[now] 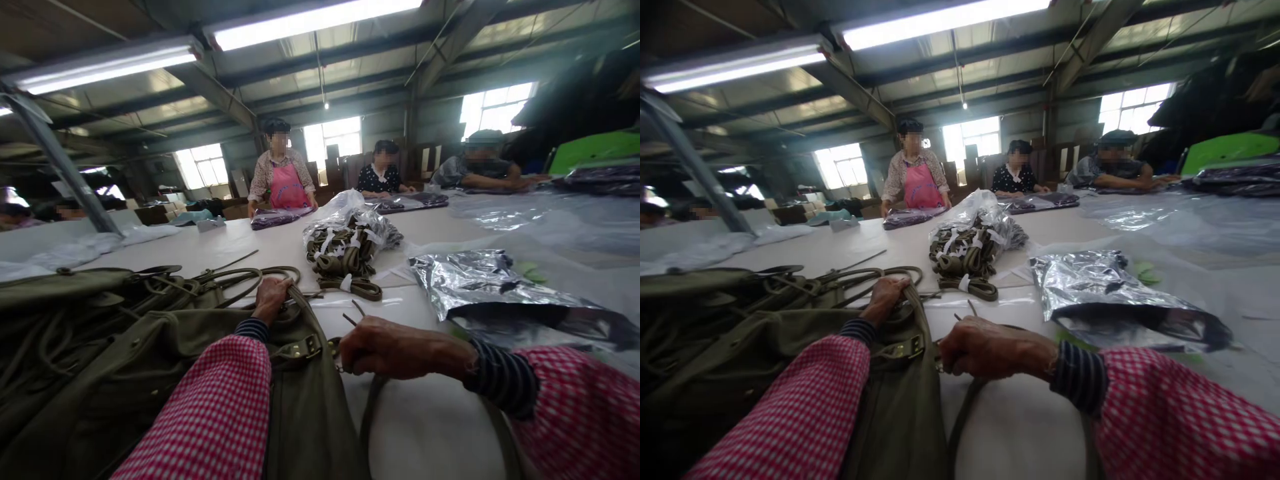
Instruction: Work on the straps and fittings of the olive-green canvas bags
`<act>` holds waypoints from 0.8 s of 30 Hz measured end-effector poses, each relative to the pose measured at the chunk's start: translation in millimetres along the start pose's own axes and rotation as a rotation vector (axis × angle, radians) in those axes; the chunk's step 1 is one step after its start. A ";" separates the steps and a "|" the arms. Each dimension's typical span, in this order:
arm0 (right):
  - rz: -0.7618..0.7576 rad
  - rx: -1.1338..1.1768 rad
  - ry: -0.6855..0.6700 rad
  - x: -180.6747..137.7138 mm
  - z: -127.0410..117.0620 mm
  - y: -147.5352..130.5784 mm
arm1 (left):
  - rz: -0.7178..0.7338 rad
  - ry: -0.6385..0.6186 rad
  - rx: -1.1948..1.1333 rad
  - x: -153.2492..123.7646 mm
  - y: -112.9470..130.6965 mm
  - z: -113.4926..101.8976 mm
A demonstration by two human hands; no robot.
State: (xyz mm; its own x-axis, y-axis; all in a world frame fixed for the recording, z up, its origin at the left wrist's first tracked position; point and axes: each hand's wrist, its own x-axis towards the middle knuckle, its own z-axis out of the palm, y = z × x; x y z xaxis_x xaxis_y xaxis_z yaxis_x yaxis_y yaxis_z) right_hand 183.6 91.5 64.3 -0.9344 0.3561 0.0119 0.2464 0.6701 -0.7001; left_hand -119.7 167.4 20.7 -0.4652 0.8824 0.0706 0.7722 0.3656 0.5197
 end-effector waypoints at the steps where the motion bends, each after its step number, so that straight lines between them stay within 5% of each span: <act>1: 0.005 0.008 -0.006 -1.0 2.1 0.6 | -0.003 0.010 0.027 -2.8 2.5 -2.7; 5: -0.030 0.040 -0.090 -11.2 11.9 -1.6 | -0.012 0.083 0.124 -15.8 11.6 -11.8; 10: -0.018 -0.018 0.008 -31.7 25.7 -7.1 | 0.033 0.117 0.181 -27.7 14.3 -19.7; 15: 0.044 -0.253 0.292 -57.7 43.9 -15.7 | 0.252 0.196 0.184 -62.9 22.2 -45.8; 18: 0.034 -0.235 0.351 -77.5 58.7 -26.4 | 0.545 0.146 0.195 -125.1 38.7 -72.8; 20: -0.003 -0.176 0.319 -86.2 70.2 -32.5 | 0.925 0.004 0.197 -183.6 49.0 -86.3; 23: -0.021 -0.140 0.303 -87.3 87.4 -34.6 | 1.222 -0.303 0.285 -270.2 48.9 -82.0; 24: -0.019 -0.145 0.314 -85.1 92.1 -33.5 | 1.323 -0.298 0.296 -292.5 43.7 -73.2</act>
State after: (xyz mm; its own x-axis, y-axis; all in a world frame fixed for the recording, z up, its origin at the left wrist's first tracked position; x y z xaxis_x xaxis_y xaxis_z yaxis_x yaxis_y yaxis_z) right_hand 231.2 -21.2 21.0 -0.8198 0.5107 0.2591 0.2848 0.7561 -0.5892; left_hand 18.4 -96.4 85.2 0.7561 0.6342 0.1614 0.6415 -0.7671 0.0094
